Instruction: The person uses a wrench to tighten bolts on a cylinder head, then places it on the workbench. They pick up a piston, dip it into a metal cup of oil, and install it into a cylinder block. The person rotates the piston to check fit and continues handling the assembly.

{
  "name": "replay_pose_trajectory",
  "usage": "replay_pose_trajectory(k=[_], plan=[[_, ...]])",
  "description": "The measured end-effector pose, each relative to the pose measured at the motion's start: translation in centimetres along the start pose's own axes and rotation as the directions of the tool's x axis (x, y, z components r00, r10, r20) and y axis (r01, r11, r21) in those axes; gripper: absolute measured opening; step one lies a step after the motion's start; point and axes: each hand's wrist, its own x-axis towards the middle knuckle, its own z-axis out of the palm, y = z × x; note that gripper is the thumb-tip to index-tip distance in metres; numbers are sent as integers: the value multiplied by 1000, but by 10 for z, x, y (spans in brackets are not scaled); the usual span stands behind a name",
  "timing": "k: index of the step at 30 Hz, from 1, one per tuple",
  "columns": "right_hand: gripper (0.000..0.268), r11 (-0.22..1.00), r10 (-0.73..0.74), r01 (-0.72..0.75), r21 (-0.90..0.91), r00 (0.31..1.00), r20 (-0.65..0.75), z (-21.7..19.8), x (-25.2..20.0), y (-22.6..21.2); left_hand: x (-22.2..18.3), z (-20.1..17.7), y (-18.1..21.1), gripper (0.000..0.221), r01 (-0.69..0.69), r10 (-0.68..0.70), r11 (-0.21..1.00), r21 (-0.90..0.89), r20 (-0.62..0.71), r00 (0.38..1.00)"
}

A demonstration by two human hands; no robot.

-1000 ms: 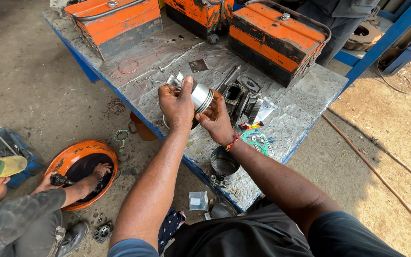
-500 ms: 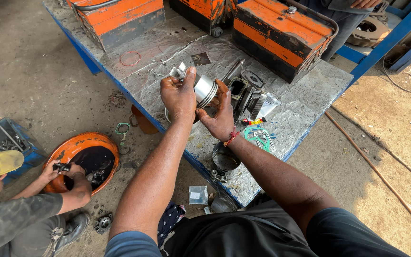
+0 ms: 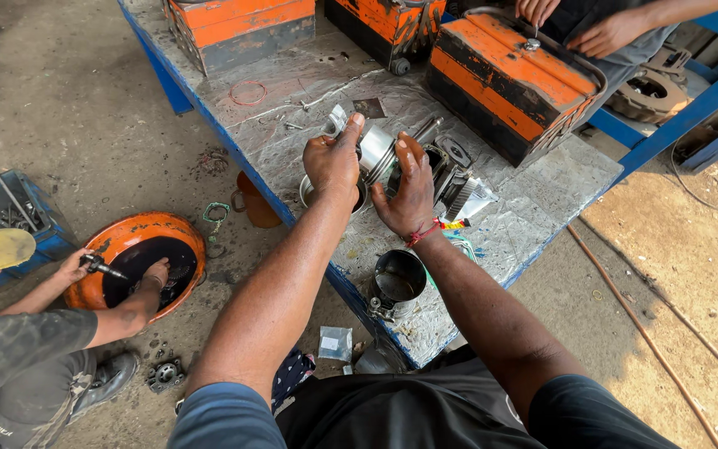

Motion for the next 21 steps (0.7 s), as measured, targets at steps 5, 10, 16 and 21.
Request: replay_pose_trajectory(k=[5, 10, 16, 21], plan=[[100, 999, -37, 37, 28, 999, 13, -8, 1, -2, -1, -1, -2, 42, -37, 41, 996, -82, 43, 998], [120, 874, 227, -243, 420, 970, 87, -17, -6, -6, -3, -8, -4, 36, -224, 263, 948, -227, 161, 951], [109, 396, 453, -515, 760, 830, 326, -19, -10, 5, -8, -19, 0, 29, -203, 271, 948, -246, 289, 918], [87, 98, 434, -561, 822, 767, 472, -12, -13, 11, -7, -18, 3, 25, -169, 257, 953, -250, 378, 889]])
